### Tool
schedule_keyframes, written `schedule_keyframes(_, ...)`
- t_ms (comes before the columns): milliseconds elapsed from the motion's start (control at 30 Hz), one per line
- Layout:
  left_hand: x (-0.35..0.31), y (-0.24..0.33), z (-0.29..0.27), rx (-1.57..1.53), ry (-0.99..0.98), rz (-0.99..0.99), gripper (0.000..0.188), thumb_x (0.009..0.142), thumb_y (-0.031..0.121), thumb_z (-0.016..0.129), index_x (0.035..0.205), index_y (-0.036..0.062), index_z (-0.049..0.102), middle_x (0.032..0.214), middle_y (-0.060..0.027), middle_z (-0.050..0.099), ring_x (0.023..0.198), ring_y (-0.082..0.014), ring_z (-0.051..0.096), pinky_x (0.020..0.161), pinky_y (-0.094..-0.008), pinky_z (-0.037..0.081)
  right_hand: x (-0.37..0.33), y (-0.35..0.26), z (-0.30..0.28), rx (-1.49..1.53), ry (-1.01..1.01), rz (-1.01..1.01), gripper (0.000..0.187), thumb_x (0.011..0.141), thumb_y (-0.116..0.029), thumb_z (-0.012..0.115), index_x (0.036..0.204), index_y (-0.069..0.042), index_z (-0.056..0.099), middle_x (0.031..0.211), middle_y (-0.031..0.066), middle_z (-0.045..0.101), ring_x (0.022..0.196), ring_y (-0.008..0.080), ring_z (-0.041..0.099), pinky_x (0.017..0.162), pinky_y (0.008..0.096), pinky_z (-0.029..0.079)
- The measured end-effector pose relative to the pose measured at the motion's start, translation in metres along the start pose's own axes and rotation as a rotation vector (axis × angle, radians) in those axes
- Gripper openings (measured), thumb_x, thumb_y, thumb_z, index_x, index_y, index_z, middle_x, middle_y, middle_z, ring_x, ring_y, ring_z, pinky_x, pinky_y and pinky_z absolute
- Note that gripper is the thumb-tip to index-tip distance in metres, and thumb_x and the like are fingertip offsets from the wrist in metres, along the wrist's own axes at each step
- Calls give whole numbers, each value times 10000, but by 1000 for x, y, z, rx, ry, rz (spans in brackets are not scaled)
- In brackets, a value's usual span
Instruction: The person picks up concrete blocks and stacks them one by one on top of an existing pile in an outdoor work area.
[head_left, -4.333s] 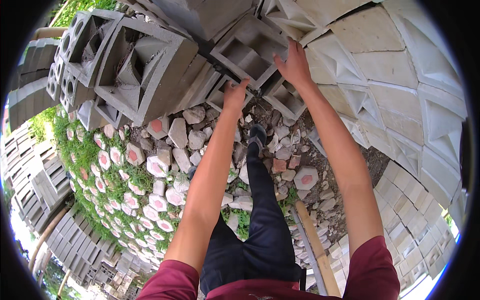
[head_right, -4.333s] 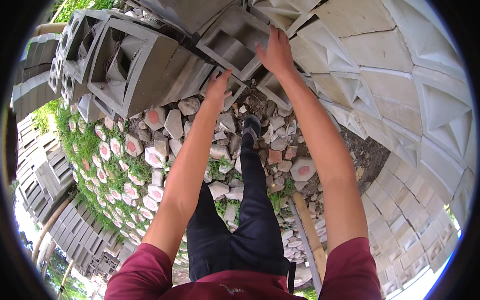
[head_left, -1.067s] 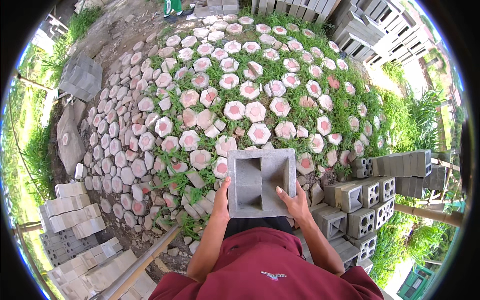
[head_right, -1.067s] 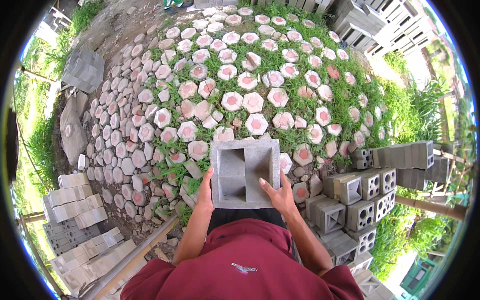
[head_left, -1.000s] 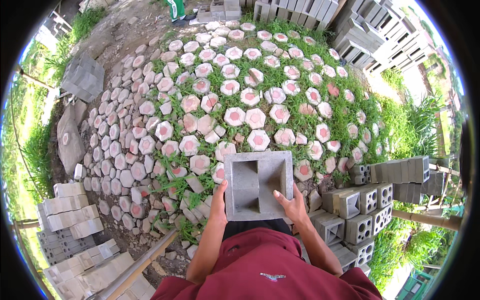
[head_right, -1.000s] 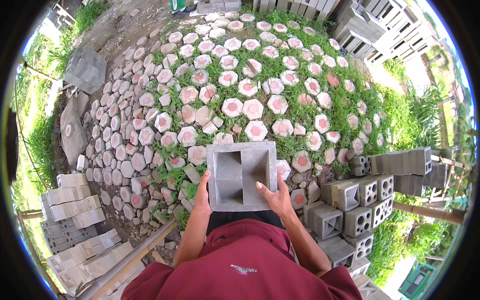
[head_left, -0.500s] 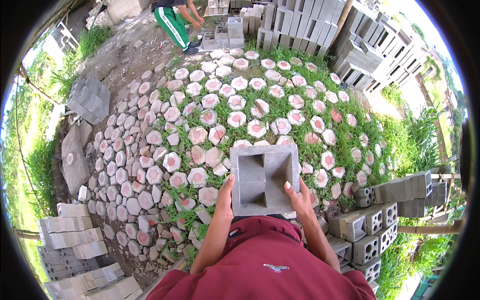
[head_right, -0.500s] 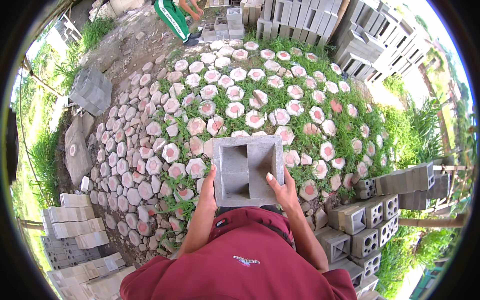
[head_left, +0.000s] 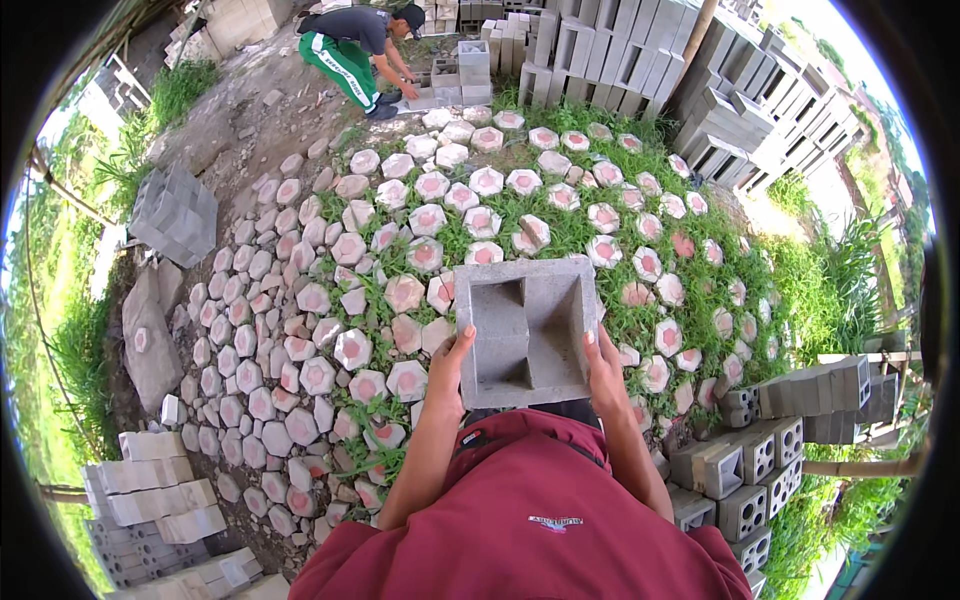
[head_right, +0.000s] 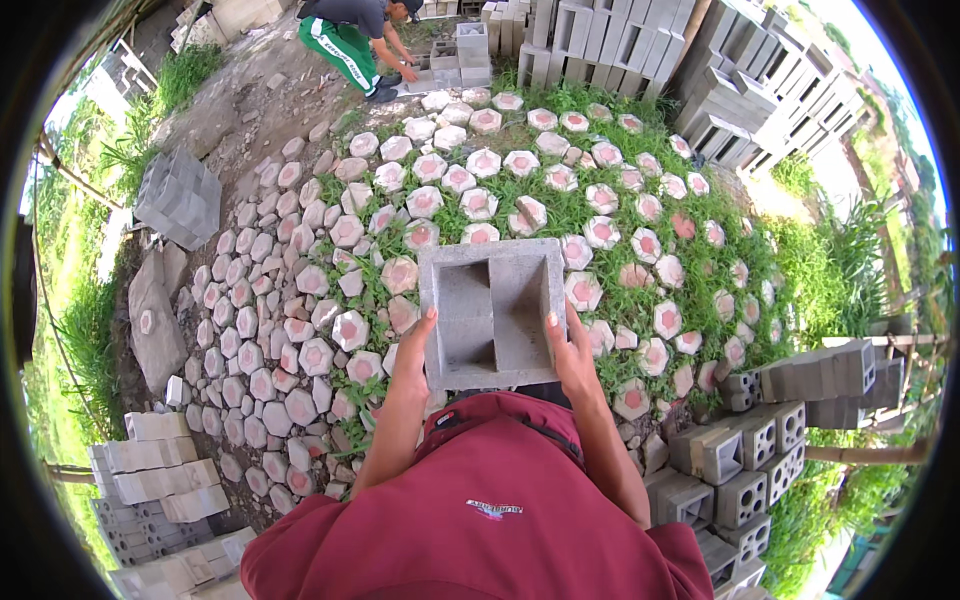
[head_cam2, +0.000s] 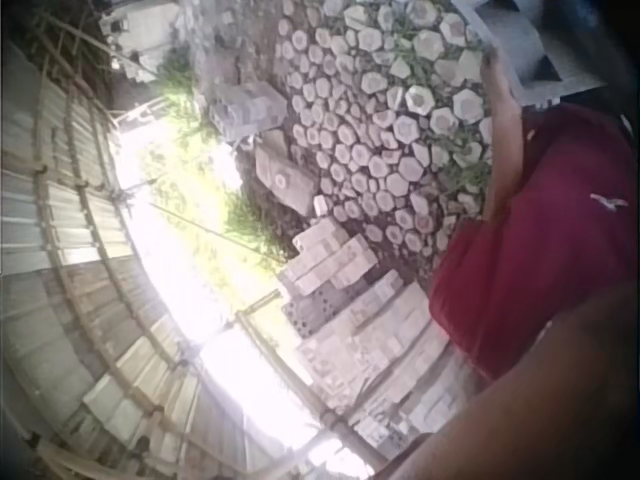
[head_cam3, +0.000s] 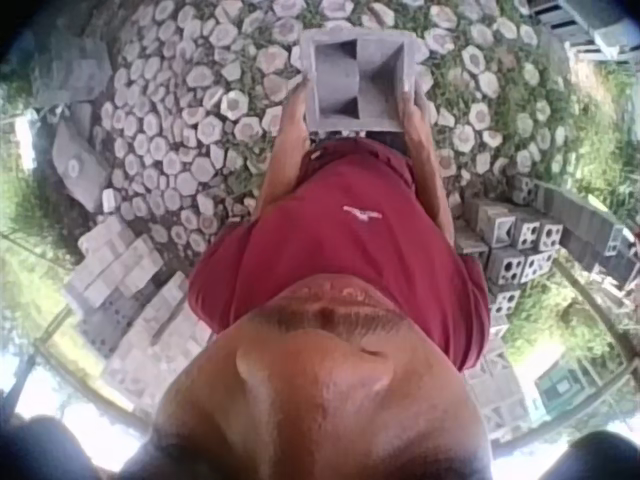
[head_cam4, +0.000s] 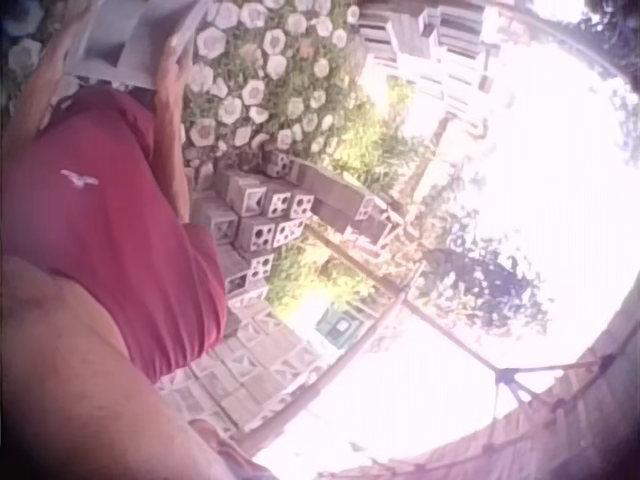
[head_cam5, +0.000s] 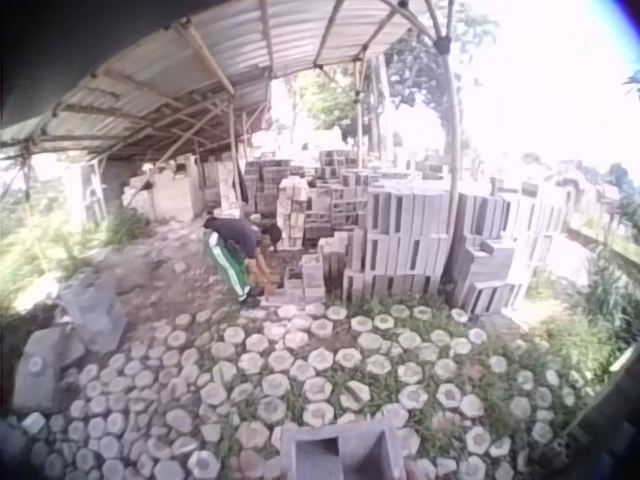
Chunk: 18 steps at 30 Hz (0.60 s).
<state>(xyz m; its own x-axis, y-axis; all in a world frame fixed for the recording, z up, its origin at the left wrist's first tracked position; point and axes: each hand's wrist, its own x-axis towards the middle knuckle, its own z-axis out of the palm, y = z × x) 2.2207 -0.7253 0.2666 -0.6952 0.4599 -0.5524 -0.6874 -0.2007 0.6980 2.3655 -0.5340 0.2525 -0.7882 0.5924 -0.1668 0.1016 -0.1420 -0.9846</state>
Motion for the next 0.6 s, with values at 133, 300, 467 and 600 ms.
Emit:
schedule_keyframes(133,18,9,17,4,42,18,581,833,404,719,1191,-17,537,1047,-83,614,923,-186,612,809,-345,496,30,-10,-4,21,4,19,698,984,-419,487,1454,55,284,1455,187,381,1342,255,353,1109,343,255)
schedule_keyframes(300,61,5,32,-20,58,64,570,827,414,723,1172,-6,550,1034,-71,609,923,-176,599,817,-343,483,86,-14,-25,68,-85,-18,684,988,-439,462,1462,24,295,1479,159,360,1368,257,323,1127,334,216)
schedule_keyframes(467,105,12,79,-59,69,154,542,822,406,729,1144,1,567,1046,-64,600,943,-168,582,821,-335,470,159,-25,-56,335,-120,161,688,978,-514,419,1475,-52,307,1493,117,341,1366,244,330,1111,400,271)
schedule_keyframes(600,132,13,114,-147,91,215,543,852,374,696,1214,0,541,1115,-99,612,995,-219,602,870,-381,480,205,-57,-77,423,-182,222,688,967,-558,396,1481,-106,326,1532,116,283,1428,251,203,1146,448,153)
